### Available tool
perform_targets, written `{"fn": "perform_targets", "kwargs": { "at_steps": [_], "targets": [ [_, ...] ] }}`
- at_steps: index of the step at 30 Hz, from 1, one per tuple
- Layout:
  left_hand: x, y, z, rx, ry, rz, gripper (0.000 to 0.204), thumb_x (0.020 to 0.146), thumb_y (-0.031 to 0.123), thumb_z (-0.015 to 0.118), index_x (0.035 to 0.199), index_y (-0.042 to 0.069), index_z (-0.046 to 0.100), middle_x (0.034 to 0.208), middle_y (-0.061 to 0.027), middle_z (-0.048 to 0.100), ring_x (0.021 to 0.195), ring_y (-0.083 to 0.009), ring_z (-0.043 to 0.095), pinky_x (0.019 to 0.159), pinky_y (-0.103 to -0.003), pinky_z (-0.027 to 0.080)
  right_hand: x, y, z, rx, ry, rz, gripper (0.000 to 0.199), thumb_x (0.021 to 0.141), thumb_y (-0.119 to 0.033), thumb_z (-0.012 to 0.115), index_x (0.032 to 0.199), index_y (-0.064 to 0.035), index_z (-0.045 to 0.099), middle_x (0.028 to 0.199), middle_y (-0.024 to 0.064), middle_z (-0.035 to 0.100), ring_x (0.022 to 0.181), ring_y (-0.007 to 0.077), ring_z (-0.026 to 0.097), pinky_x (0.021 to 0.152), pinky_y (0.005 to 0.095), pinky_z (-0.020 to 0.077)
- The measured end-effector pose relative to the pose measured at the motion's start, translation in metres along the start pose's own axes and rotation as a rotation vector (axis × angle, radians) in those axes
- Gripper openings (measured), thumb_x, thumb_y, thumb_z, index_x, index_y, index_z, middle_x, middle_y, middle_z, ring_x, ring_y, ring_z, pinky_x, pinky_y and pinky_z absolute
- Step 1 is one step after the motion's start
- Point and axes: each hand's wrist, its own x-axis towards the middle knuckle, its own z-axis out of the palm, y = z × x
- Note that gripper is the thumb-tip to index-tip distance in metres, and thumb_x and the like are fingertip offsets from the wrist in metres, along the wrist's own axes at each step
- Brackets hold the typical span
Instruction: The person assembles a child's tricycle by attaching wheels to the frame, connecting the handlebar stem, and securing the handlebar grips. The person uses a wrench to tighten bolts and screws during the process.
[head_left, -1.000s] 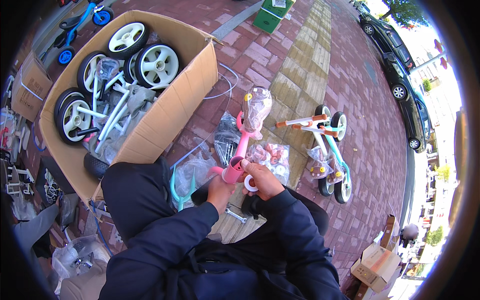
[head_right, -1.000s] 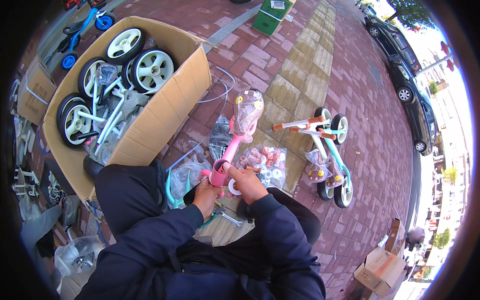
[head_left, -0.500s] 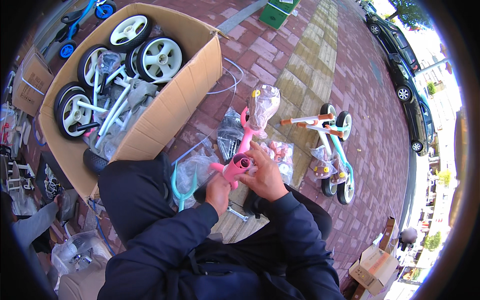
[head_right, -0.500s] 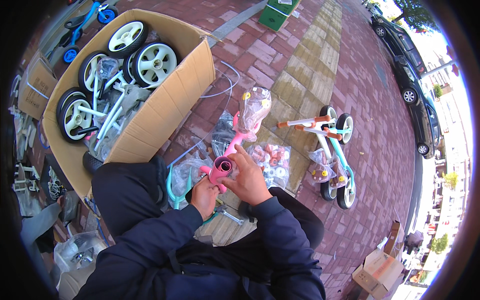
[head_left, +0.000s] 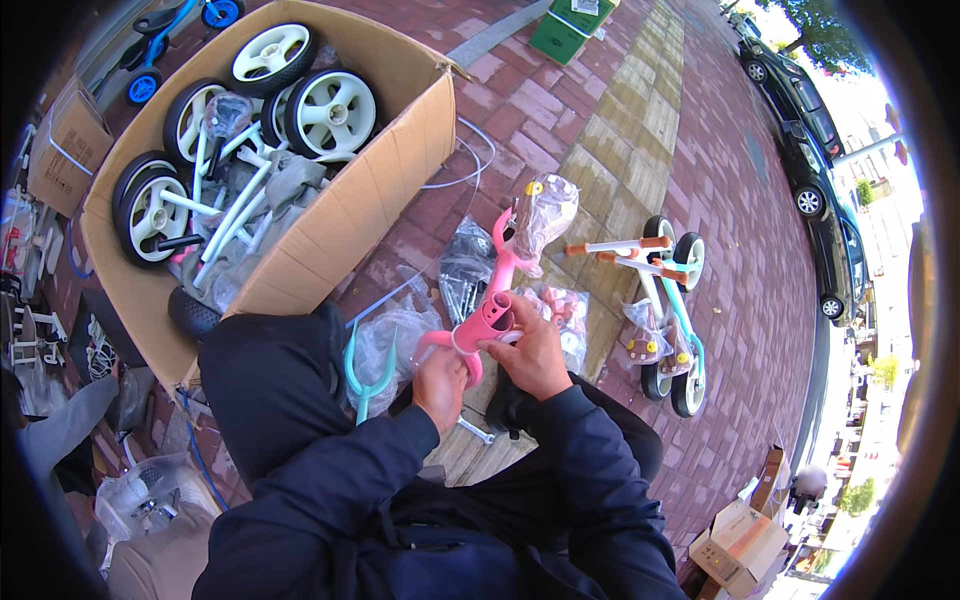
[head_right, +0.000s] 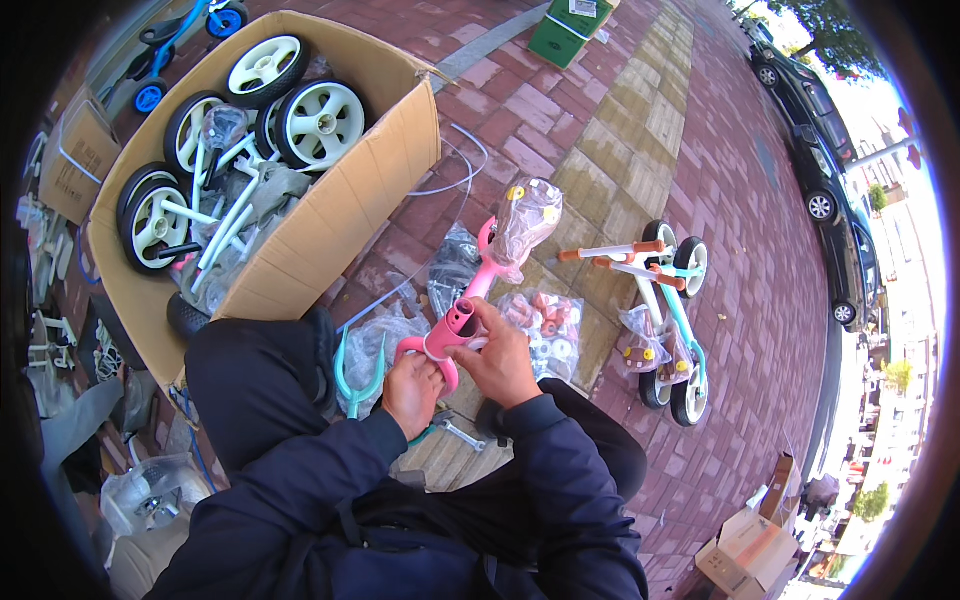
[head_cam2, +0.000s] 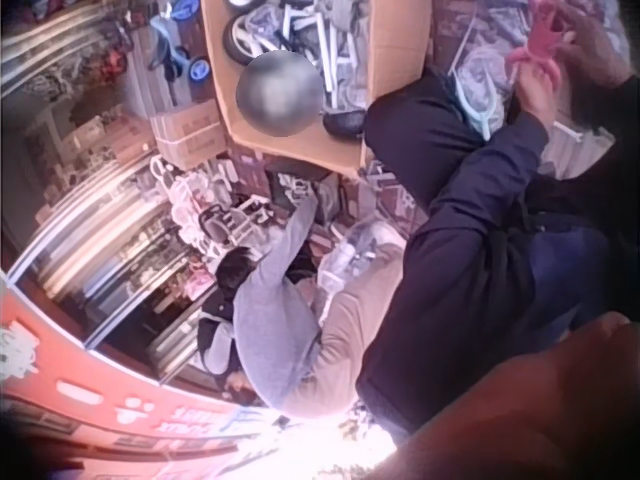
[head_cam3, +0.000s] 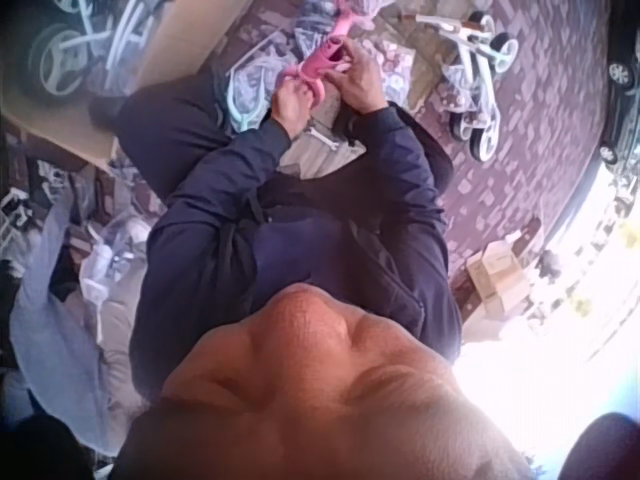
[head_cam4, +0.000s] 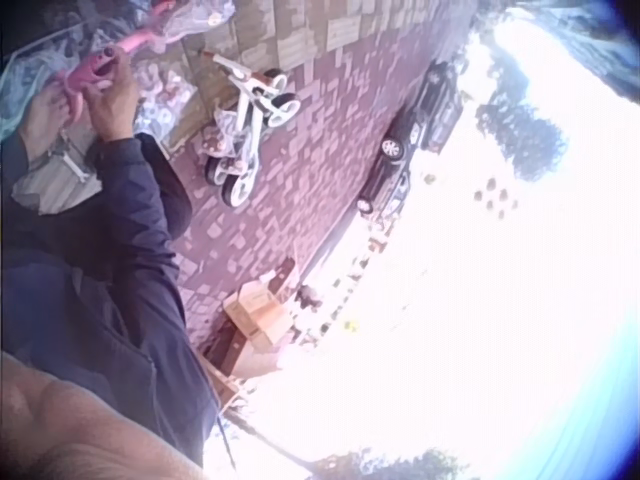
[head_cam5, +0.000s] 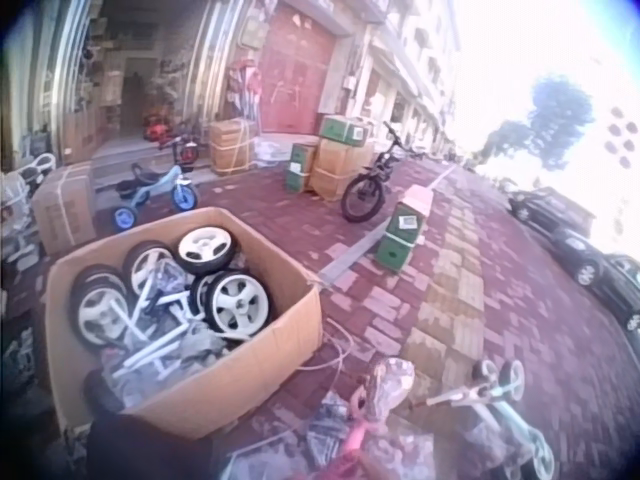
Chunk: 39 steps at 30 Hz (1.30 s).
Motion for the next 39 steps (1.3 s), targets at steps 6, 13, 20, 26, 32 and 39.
{"fn": "perform_targets", "kwargs": {
  "at_steps": [6, 13, 20, 26, 32, 39],
  "targets": [
    [0.013, 0.001, -0.009, 0.035, 0.033, 0.049, 0.045, 0.108, 0.038, 0.041, 0.132, 0.002, 0.051, 0.138, -0.0134, 0.056, 0.128, -0.0227, 0.052, 0.11, -0.037, 0.037, -0.002, 0.008, 0.003, -0.01, -0.021, 0.014, 0.059, 0.07, -0.009, 0.086, 0.123, -0.0036, 0.061, 0.107, 0.0126, 0.071, 0.101, 0.0231, 0.07, 0.089, 0.0324, 0.0519],
    [0.025, -0.004, -0.028, 0.095, 0.077, 0.017, 0.049, 0.106, 0.043, 0.048, 0.134, 0.003, 0.053, 0.137, -0.012, 0.058, 0.13, -0.0216, 0.052, 0.112, -0.038, 0.035, -0.003, -0.003, -0.015, 0.074, -0.226, 0.159, 0.04, 0.083, -0.007, 0.075, 0.119, -0.0001, 0.061, 0.104, 0.0082, 0.069, 0.083, 0.0153, 0.068, 0.075, 0.0296, 0.0534],
    [0.031, -0.009, -0.03, 0.068, 0.104, 0.038, 0.052, 0.105, 0.043, 0.047, 0.136, 0.001, 0.051, 0.14, -0.0131, 0.056, 0.136, -0.0239, 0.048, 0.117, -0.04, 0.03, 0.007, -0.001, -0.017, 0.657, 0.022, 0.41, 0.019, 0.102, -0.012, 0.049, 0.112, 0.0012, 0.06, 0.092, 0.0069, 0.067, 0.079, 0.0158, 0.068, 0.066, 0.027, 0.0527],
    [0.032, -0.014, -0.031, 0.095, 0.084, 0.013, 0.049, 0.106, 0.041, 0.047, 0.135, 0.001, 0.051, 0.14, -0.0129, 0.056, 0.134, -0.0235, 0.049, 0.116, -0.039, 0.031, 0.014, 0.009, 0.013, 0.764, 0.027, 0.296, 0.022, 0.105, -0.016, 0.048, 0.114, -0.0001, 0.06, 0.093, 0.0055, 0.068, 0.08, 0.0105, 0.063, 0.071, 0.0237, 0.0503],
    [0.032, -0.014, -0.03, 0.082, 0.079, 0.004, 0.045, 0.107, 0.037, 0.046, 0.134, 0.001, 0.052, 0.136, -0.0114, 0.058, 0.13, -0.0217, 0.052, 0.113, -0.038, 0.035, 0.016, 0.009, 0.02, 0.318, -0.023, 0.267, 0.028, 0.104, -0.022, 0.052, 0.1, 0.0007, 0.067, 0.081, 0.0073, 0.066, 0.073, 0.0156, 0.061, 0.067, 0.0305, 0.0472],
    [0.03, -0.01, -0.025, 0.016, 0.12, -0.017, 0.028, 0.106, 0.031, 0.05, 0.12, 0.008, 0.058, 0.118, -0.0039, 0.063, 0.111, -0.014, 0.059, 0.096, -0.031, 0.043, 0.002, -0.017, 0.001, -0.256, -0.006, -0.172, 0.044, 0.093, -0.026, 0.069, 0.123, 0.0052, 0.06, 0.09, 0.0198, 0.066, 0.085, 0.0392, 0.065, 0.075, 0.0415, 0.0514]
  ]
}}
